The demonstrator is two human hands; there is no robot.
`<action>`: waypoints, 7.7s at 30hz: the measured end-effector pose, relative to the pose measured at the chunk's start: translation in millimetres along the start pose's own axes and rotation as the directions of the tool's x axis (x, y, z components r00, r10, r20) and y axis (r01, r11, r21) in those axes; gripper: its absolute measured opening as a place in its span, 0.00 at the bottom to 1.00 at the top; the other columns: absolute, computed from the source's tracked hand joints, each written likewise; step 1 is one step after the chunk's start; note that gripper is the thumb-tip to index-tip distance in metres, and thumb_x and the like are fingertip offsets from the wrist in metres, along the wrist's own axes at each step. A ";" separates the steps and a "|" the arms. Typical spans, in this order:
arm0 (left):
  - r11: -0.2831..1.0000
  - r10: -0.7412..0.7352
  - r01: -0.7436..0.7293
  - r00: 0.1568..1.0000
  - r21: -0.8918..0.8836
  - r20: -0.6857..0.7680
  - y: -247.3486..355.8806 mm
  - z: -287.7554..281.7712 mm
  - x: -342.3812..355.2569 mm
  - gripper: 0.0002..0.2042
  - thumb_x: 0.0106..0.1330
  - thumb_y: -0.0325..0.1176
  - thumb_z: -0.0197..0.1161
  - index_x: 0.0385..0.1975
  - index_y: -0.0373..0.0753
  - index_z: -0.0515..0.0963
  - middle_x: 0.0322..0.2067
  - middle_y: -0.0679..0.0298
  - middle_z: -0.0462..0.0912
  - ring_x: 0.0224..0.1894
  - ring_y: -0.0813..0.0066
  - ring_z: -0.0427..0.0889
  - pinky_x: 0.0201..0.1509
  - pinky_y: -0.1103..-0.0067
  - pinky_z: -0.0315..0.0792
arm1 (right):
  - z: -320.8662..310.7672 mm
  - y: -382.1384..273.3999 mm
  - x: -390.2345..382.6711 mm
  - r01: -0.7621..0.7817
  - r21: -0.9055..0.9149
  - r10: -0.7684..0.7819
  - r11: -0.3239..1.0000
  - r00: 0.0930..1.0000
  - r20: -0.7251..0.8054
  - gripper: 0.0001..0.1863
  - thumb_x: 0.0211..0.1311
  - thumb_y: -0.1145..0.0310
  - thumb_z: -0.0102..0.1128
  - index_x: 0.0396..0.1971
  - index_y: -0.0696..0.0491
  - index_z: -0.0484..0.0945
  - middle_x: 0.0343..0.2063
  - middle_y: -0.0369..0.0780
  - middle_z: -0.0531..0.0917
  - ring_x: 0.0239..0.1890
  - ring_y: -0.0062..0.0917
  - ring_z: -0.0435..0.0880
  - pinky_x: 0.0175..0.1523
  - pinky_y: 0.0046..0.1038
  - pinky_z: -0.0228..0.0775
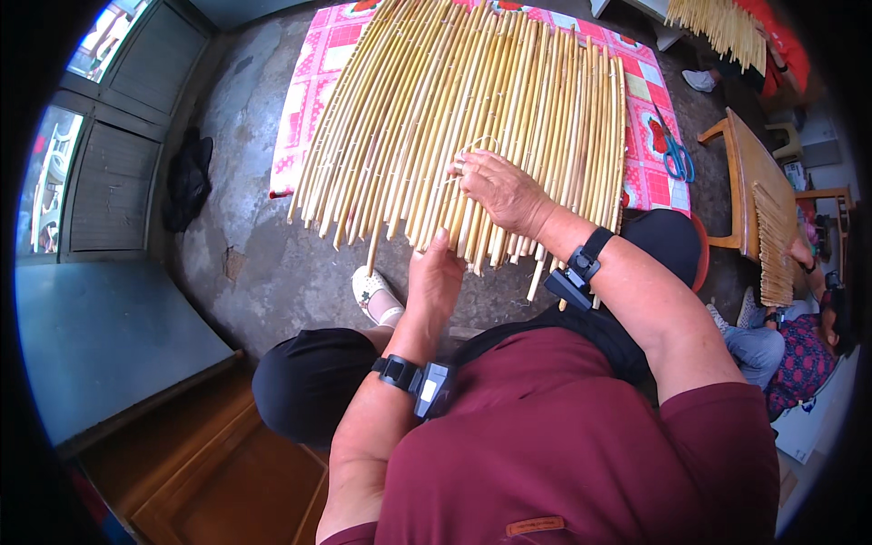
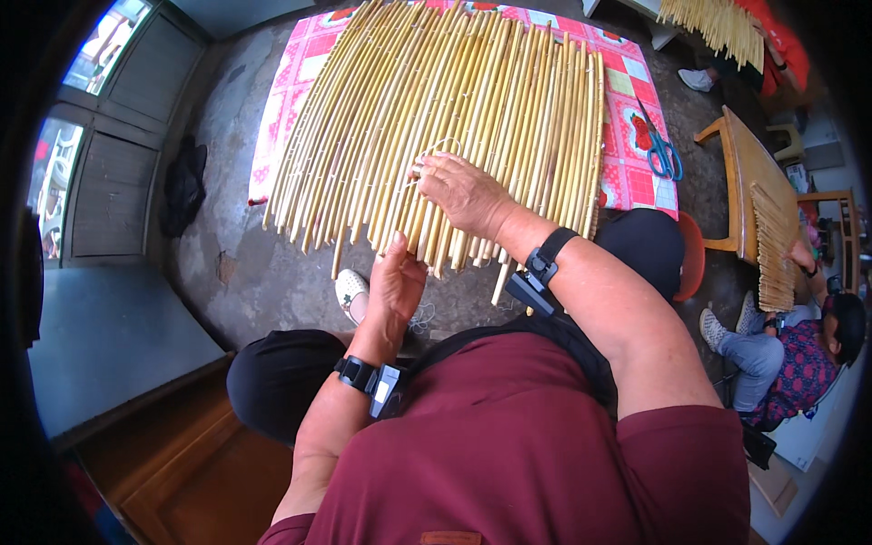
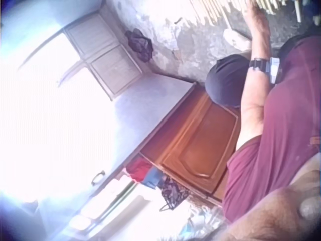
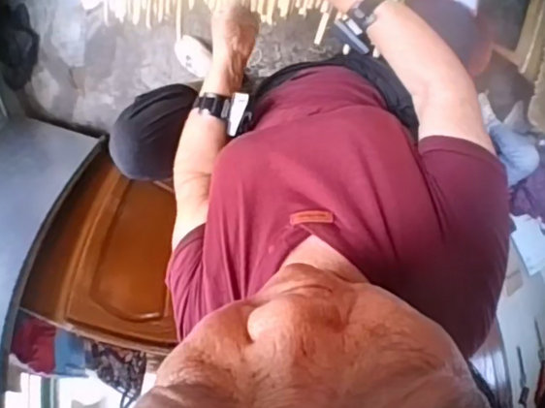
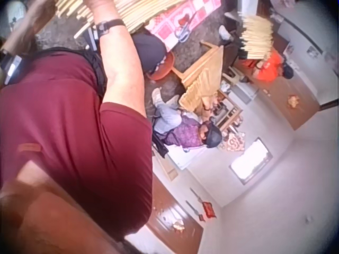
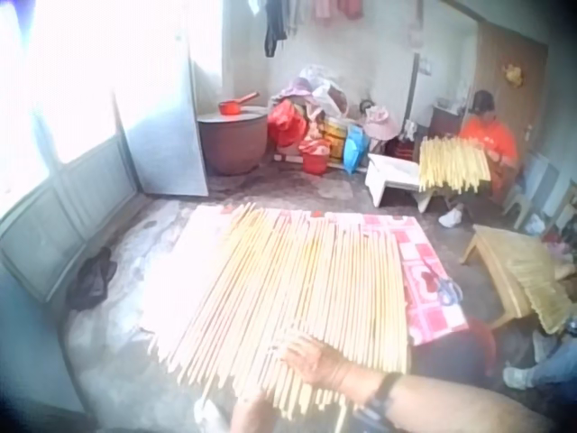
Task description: Weaving a mat by threading string through multiple bamboo slats.
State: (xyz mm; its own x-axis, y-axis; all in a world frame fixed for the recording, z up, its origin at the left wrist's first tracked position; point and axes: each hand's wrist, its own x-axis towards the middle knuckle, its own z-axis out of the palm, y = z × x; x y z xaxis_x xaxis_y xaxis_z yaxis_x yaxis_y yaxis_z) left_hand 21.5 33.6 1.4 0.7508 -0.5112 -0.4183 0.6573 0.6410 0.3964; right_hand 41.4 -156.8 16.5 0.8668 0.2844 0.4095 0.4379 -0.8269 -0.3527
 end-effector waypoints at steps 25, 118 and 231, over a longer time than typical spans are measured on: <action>0.975 -0.110 0.133 0.985 0.177 -0.135 -1.3 9.7 -13.1 0.21 0.63 0.29 0.61 0.55 0.37 0.65 0.43 0.63 0.79 0.43 0.73 0.80 0.45 0.68 0.78 | 29.1 13.6 78.3 -0.194 -0.274 0.160 0.942 0.977 -0.141 0.09 0.60 0.71 0.47 0.39 0.55 0.71 0.48 0.45 0.76 0.58 0.37 0.69 0.63 0.41 0.52; 0.360 0.678 -0.699 0.651 0.618 0.342 104.0 143.2 -96.7 0.09 0.59 0.21 0.59 0.38 0.33 0.79 0.34 0.69 0.81 0.36 0.84 0.76 0.41 0.84 0.71 | -122.9 -140.0 48.7 -0.028 0.694 0.257 0.720 0.939 -0.229 0.03 0.64 0.73 0.54 0.34 0.55 0.70 0.55 0.49 0.73 0.64 0.34 0.63 0.65 0.32 0.53; -0.853 0.029 -0.433 0.515 0.290 0.856 -53.2 112.0 -46.3 0.14 0.53 0.23 0.56 0.41 0.31 0.72 0.47 0.47 0.69 0.43 0.53 0.72 0.46 0.66 0.71 | -59.0 -35.6 -124.9 -0.536 0.515 0.720 0.669 0.640 -0.269 0.11 0.62 0.71 0.54 0.42 0.51 0.82 0.26 0.31 0.80 0.26 0.13 0.74 0.33 0.18 0.69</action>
State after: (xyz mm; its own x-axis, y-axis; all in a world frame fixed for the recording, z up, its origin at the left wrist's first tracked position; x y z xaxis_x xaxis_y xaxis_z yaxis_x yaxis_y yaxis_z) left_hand -40.9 -41.0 91.2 0.4623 -0.7350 0.4960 -0.8673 -0.4914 0.0802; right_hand -96.5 -191.5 27.5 0.8059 -0.5437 0.2343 -0.0489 -0.4555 -0.8889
